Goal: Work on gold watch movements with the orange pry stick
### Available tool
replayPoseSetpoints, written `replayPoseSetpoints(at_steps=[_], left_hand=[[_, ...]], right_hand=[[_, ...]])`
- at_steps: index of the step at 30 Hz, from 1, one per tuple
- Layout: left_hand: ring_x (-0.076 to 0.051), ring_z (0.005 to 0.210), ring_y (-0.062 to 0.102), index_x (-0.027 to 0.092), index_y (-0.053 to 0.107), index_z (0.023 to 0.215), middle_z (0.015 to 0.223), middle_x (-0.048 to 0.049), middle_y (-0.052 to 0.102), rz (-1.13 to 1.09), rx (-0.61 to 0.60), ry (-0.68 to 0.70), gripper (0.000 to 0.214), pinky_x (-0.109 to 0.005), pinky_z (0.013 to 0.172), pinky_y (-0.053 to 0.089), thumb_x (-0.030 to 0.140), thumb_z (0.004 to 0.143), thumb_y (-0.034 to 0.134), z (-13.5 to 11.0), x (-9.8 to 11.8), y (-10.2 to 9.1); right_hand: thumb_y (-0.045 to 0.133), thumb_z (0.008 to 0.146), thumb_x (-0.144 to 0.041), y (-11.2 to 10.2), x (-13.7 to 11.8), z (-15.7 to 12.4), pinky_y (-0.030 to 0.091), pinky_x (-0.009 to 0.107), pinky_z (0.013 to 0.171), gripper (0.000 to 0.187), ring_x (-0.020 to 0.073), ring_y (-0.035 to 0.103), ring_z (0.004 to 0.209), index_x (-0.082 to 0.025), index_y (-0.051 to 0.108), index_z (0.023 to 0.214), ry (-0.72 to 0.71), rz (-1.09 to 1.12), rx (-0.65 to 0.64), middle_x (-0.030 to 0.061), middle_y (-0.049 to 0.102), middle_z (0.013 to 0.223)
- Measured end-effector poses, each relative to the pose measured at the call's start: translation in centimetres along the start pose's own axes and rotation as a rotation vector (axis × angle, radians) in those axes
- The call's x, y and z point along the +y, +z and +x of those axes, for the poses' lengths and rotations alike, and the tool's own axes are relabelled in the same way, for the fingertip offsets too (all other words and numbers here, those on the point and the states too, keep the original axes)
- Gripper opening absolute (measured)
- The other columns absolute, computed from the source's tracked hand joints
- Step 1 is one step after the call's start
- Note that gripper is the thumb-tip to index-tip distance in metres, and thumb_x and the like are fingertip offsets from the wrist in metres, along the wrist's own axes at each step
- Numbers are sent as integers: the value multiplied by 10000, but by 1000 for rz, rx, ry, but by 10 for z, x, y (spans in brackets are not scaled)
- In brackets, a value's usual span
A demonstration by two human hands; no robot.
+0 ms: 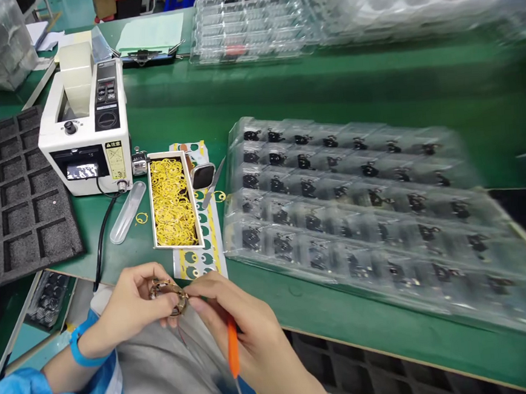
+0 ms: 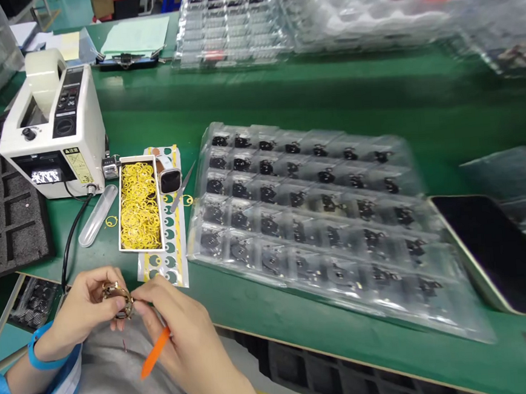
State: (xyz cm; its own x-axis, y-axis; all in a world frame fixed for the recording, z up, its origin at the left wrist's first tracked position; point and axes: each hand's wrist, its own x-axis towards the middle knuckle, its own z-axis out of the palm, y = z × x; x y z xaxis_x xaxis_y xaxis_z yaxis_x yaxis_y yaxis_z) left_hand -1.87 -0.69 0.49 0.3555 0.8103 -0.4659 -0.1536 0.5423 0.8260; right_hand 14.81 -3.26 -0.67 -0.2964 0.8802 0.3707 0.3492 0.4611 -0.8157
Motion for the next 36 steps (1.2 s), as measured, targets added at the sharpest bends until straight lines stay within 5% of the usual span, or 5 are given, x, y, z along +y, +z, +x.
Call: replayPoseSetpoints(at_steps=[9,21,27,32,36], left_hand=[[-37,370,439,179,525,592,472,76,524,45,-37,-20,132,-150,381,345,120,590,642,3,-2,3],[-58,427,485,140,622,647,566,34,559,46,-136,-58,424,-175,401,331,480,632,874,7,-3,-7],[-118,651,580,163,773,812,739,-17,598,492,117,493,117,-214,556,464,177,853,664,5,-15,-7],[-163,636,594,183,692,1238,736,-49,650,1026,241,1146,381,-264,559,494,70,943,477,6,-42,-11],[-184,762,650,238,688,1240,892,-76,720,1037,262,1170,380,-301,671,542,86,913,568,7,-34,-21]], right_hand=[[391,1007,-147,1,-4,-6,425,211,501,265,109,502,529,-223,487,772,102,-13,-106,-32,530,643],[340,1052,-408,6,5,-10,356,208,455,455,101,403,478,-221,391,641,316,294,-129,-50,417,541],[460,981,-545,22,9,-12,290,224,440,521,94,296,475,-204,437,588,525,548,38,-51,352,520],[599,893,-588,37,8,-10,254,215,429,453,90,228,503,-205,494,676,618,817,150,-60,328,585],[667,853,-583,37,4,-11,292,213,461,418,90,211,530,-201,548,732,705,989,174,-59,331,626]])
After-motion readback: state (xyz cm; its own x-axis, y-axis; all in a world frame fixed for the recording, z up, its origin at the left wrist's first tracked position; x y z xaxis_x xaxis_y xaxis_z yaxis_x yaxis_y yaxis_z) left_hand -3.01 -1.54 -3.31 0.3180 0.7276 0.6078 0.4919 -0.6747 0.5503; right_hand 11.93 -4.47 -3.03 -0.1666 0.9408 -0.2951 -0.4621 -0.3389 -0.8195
